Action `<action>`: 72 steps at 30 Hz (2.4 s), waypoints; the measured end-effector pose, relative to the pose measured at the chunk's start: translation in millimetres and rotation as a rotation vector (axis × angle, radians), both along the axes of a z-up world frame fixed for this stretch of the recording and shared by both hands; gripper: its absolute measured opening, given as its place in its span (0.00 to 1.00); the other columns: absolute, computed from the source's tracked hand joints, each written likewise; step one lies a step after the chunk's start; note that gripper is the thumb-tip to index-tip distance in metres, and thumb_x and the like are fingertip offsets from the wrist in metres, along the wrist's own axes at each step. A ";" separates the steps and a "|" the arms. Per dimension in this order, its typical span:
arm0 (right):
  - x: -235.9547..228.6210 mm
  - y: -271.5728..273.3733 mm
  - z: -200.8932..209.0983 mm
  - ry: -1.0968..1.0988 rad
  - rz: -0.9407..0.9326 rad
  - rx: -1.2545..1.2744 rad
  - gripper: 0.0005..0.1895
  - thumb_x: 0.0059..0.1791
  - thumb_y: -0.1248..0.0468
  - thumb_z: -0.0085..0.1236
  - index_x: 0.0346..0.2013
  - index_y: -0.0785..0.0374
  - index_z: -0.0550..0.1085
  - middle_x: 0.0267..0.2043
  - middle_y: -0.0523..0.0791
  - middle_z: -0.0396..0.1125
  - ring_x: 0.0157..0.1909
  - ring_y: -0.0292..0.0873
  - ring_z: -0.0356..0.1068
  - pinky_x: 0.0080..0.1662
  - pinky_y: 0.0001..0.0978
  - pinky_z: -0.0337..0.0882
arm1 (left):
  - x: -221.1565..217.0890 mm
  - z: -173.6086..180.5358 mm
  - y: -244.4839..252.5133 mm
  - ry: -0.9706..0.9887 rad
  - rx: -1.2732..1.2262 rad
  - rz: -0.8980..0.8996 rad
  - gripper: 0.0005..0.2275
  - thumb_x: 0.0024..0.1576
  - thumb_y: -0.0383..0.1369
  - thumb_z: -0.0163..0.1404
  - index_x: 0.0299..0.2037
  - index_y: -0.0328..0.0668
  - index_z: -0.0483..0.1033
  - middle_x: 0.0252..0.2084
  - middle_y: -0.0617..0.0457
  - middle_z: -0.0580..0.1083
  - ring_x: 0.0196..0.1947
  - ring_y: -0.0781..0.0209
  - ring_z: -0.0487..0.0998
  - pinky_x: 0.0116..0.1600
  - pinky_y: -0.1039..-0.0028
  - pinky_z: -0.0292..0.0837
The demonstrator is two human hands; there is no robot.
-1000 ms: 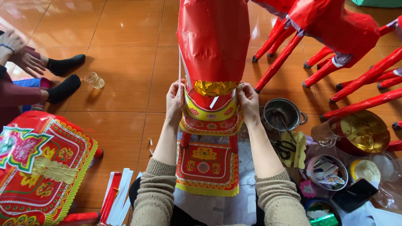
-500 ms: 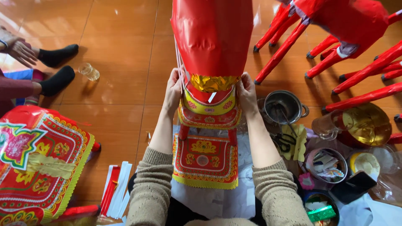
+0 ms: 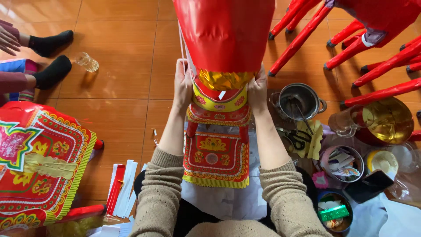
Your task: Decorating a paper horse model by cutting and gluing decorative paper
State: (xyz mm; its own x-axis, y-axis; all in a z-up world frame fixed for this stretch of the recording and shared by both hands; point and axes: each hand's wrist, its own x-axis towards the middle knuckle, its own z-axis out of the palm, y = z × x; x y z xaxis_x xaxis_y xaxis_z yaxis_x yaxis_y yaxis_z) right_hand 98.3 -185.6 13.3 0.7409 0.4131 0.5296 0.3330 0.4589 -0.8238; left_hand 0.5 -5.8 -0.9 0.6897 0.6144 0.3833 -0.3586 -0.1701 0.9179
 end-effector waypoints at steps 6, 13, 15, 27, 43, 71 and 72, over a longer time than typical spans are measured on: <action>-3.7 -9.0 -15.3 0.127 0.147 0.057 0.11 0.55 0.73 0.42 0.52 0.68 0.66 0.44 0.47 0.66 0.50 0.38 0.65 0.60 0.33 0.64 | -22.2 5.7 -15.6 -0.024 -0.056 0.016 0.06 0.66 0.32 0.36 0.43 0.40 0.63 0.37 0.52 0.65 0.40 0.65 0.63 0.48 0.73 0.65; 11.5 -12.8 -66.8 0.112 -0.094 -0.112 0.15 0.53 0.70 0.48 0.54 0.63 0.64 0.47 0.50 0.65 0.49 0.46 0.64 0.56 0.42 0.63 | -17.7 3.0 -15.5 -0.008 -0.052 0.032 0.06 0.66 0.34 0.41 0.42 0.40 0.65 0.34 0.55 0.65 0.38 0.66 0.63 0.44 0.73 0.61; 8.8 -8.4 -54.4 0.113 -0.095 -0.094 0.13 0.52 0.71 0.48 0.52 0.63 0.65 0.45 0.49 0.64 0.47 0.44 0.64 0.54 0.40 0.63 | -15.1 -4.3 -12.0 -0.027 -0.051 0.035 0.05 0.65 0.32 0.41 0.43 0.38 0.65 0.37 0.50 0.68 0.40 0.64 0.65 0.47 0.70 0.63; 18.0 1.2 6.9 0.228 -0.109 0.001 0.07 0.48 0.78 0.51 0.32 0.64 0.68 0.27 0.40 0.60 0.31 0.34 0.57 0.39 0.22 0.63 | -4.1 11.1 -7.2 -0.107 -0.055 0.072 0.09 0.60 0.21 0.44 0.48 0.36 0.70 0.40 0.43 0.73 0.44 0.56 0.74 0.52 0.65 0.70; -67.2 -61.0 -30.9 0.104 -0.166 -0.282 0.41 0.55 0.35 0.20 0.73 0.59 0.46 0.75 0.55 0.37 0.75 0.59 0.35 0.70 0.57 0.33 | -97.4 -26.6 -70.9 0.224 -0.007 0.033 0.32 0.65 0.54 0.22 0.71 0.36 0.47 0.71 0.32 0.49 0.71 0.34 0.47 0.71 0.46 0.38; -97.0 -73.6 -109.7 0.308 -0.170 -0.544 0.37 0.56 0.41 0.11 0.72 0.61 0.49 0.73 0.55 0.42 0.74 0.56 0.38 0.71 0.49 0.37 | -128.5 -91.9 -46.2 0.477 -0.152 -0.170 0.30 0.65 0.52 0.23 0.71 0.39 0.51 0.71 0.30 0.49 0.70 0.30 0.46 0.72 0.47 0.39; -93.0 -81.9 -126.0 0.266 -0.187 -0.557 0.34 0.57 0.44 0.15 0.72 0.60 0.47 0.74 0.55 0.39 0.74 0.57 0.36 0.71 0.50 0.37 | -134.3 -94.1 -42.8 0.511 -0.158 -0.160 0.29 0.65 0.51 0.25 0.71 0.39 0.51 0.71 0.30 0.49 0.70 0.30 0.46 0.71 0.46 0.39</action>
State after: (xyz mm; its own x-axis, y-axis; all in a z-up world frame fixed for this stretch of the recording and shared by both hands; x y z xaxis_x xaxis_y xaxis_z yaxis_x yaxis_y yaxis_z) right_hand 5.3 -267.5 -112.7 0.9035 0.4244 0.0607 0.1170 -0.1078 -0.9873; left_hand -133.7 -48.6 -95.0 0.8530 0.5098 -0.1122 0.1283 0.0035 0.9917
